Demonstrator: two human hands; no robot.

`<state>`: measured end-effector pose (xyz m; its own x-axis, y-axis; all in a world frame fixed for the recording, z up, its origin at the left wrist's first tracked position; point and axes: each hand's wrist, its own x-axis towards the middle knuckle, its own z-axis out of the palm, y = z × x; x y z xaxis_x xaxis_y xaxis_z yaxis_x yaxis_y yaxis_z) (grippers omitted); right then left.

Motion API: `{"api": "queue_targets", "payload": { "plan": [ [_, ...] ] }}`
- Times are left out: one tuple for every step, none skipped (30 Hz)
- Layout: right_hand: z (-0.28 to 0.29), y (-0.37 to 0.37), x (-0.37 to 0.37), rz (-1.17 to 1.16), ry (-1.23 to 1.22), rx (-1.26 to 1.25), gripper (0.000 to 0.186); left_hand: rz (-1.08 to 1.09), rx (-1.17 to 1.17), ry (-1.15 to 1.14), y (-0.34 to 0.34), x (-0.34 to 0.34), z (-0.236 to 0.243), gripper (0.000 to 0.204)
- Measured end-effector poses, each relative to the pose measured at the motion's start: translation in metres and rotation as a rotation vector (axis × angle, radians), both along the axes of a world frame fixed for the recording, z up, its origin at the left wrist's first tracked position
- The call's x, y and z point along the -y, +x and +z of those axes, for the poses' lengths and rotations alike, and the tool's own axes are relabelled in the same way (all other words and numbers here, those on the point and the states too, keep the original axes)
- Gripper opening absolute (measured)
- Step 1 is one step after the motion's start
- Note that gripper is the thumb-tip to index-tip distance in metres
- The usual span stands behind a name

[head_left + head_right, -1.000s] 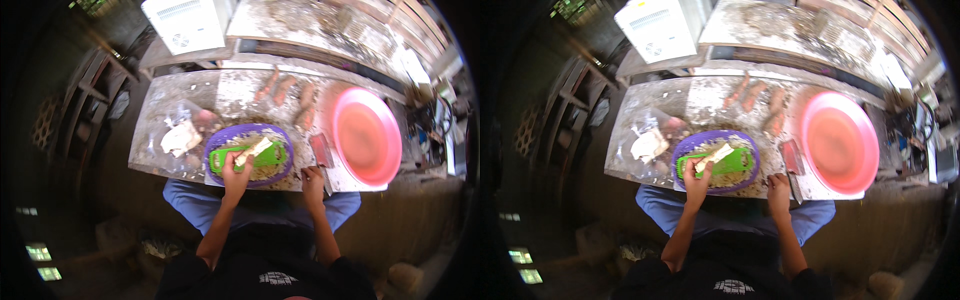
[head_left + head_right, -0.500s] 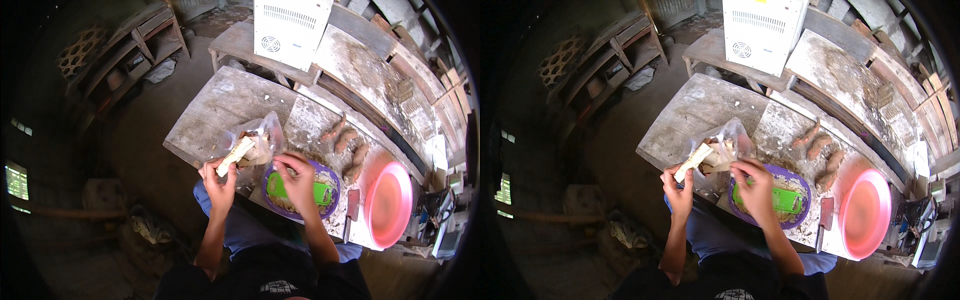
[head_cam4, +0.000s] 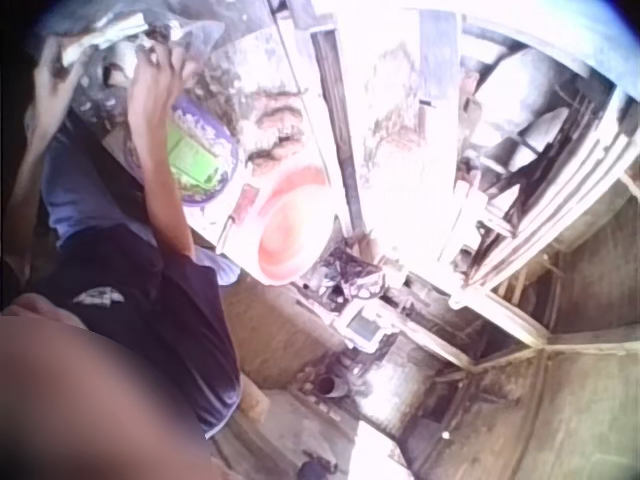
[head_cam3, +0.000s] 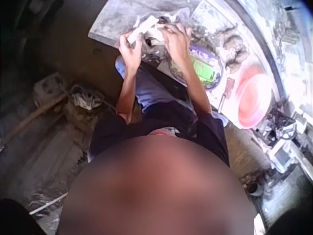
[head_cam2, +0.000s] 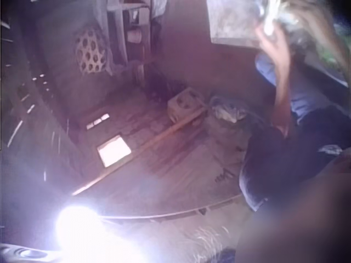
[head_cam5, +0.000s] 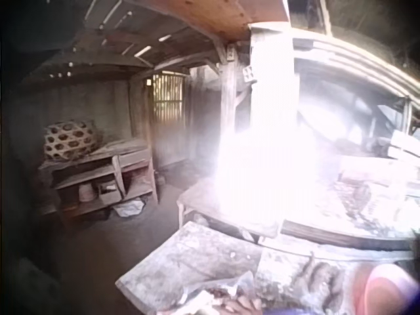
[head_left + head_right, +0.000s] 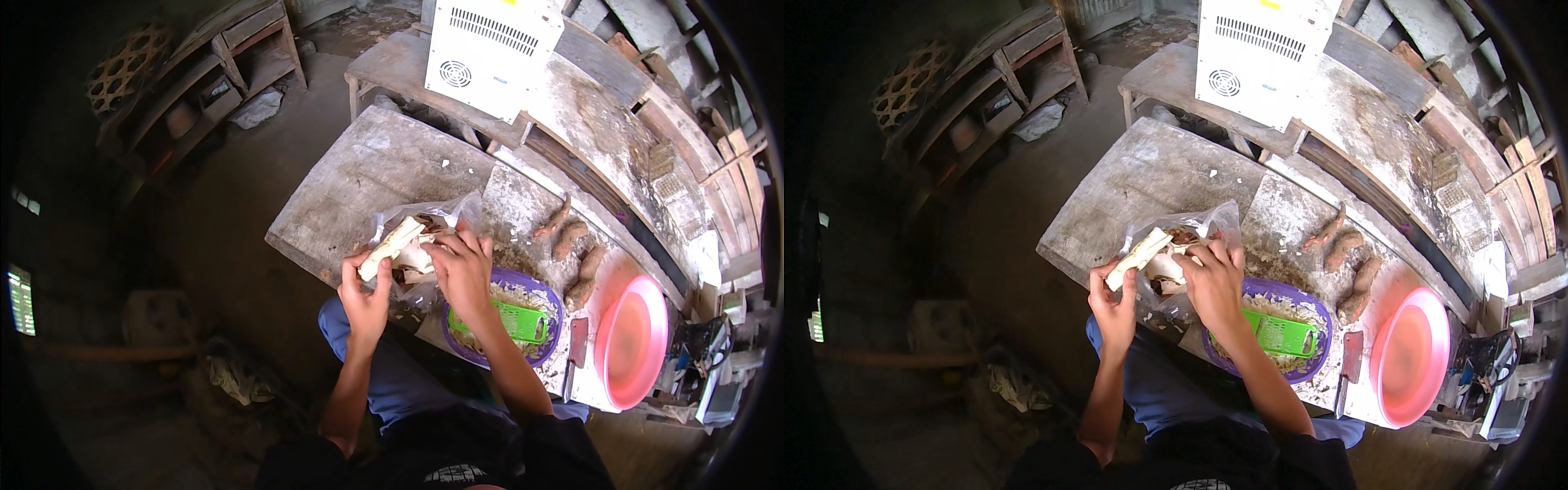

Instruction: The person trims a root vegetable using a knife, rinses the vegetable in a pink bowl of water, and shreds it using a green grater into a purple basket.

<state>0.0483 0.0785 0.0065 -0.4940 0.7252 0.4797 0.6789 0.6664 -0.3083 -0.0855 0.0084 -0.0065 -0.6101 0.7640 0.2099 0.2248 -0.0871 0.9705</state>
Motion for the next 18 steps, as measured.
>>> {"api": "queue_targets", "payload": {
  "plan": [
    [0.002,-0.001,0.0,-0.037,0.046,-0.017,0.023,-0.008,0.059,-0.039,0.0,0.0,0.001,0.019],
    [0.003,-0.002,-0.002,-0.043,0.041,-0.015,0.023,-0.004,0.061,0.052,0.0,-0.002,0.0,0.02],
    [0.003,-0.004,-0.005,-0.093,0.076,-0.022,0.025,-0.002,0.062,0.145,-0.001,-0.004,-0.001,0.021],
    [0.003,-0.004,-0.006,-0.144,0.112,-0.029,0.027,-0.012,0.062,0.141,-0.002,-0.003,-0.001,0.021],
    [0.007,-0.004,-0.003,-0.199,0.141,-0.038,0.031,-0.024,0.104,0.154,-0.003,-0.002,0.001,0.022],
    [0.006,-0.006,-0.002,-0.215,0.131,-0.038,0.031,-0.039,0.144,0.158,-0.003,0.001,0.001,0.023],
    [0.004,-0.007,-0.005,-0.239,0.124,-0.052,0.031,-0.024,0.135,0.177,-0.003,-0.001,-0.002,0.022],
    [0.0,-0.008,-0.006,-0.265,0.118,-0.066,0.031,-0.041,0.134,0.165,-0.004,0.002,0.0,0.022],
    [0.003,-0.009,-0.005,-0.223,0.079,-0.143,0.029,-0.024,-0.14,0.187,-0.004,0.002,0.004,0.019],
    [0.007,-0.009,0.001,-0.239,0.086,-0.142,0.029,-0.006,-0.412,0.211,-0.004,0.002,0.01,0.016],
    [0.014,-0.009,0.01,-0.22,0.091,-0.215,0.027,0.005,-0.423,0.18,-0.003,0.006,0.018,0.015],
    [0.021,-0.009,0.019,-0.203,0.086,-0.284,0.025,0.044,-0.495,0.187,-0.004,0.012,0.023,0.017],
    [0.022,-0.006,0.022,-0.217,0.06,-0.335,0.021,0.044,-0.478,0.196,-0.001,0.018,0.024,0.019],
    [0.022,-0.002,0.025,-0.238,0.057,-0.329,0.021,0.045,-0.46,0.205,0.001,0.021,0.024,0.02],
    [0.023,0.003,0.026,-0.267,0.041,-0.374,0.02,0.03,-0.461,0.204,0.003,0.023,0.023,0.02],
    [0.024,0.009,0.028,-0.296,0.026,-0.419,0.019,-0.008,-0.302,0.259,0.006,0.025,0.019,0.023],
    [0.026,0.015,0.029,-0.306,-0.046,-0.498,0.017,-0.044,-0.141,0.311,0.009,0.026,0.016,0.026],
    [0.024,0.023,0.03,-0.325,-0.045,-0.497,0.017,-0.062,-0.138,0.308,0.012,0.026,0.014,0.026]
  ]
}}
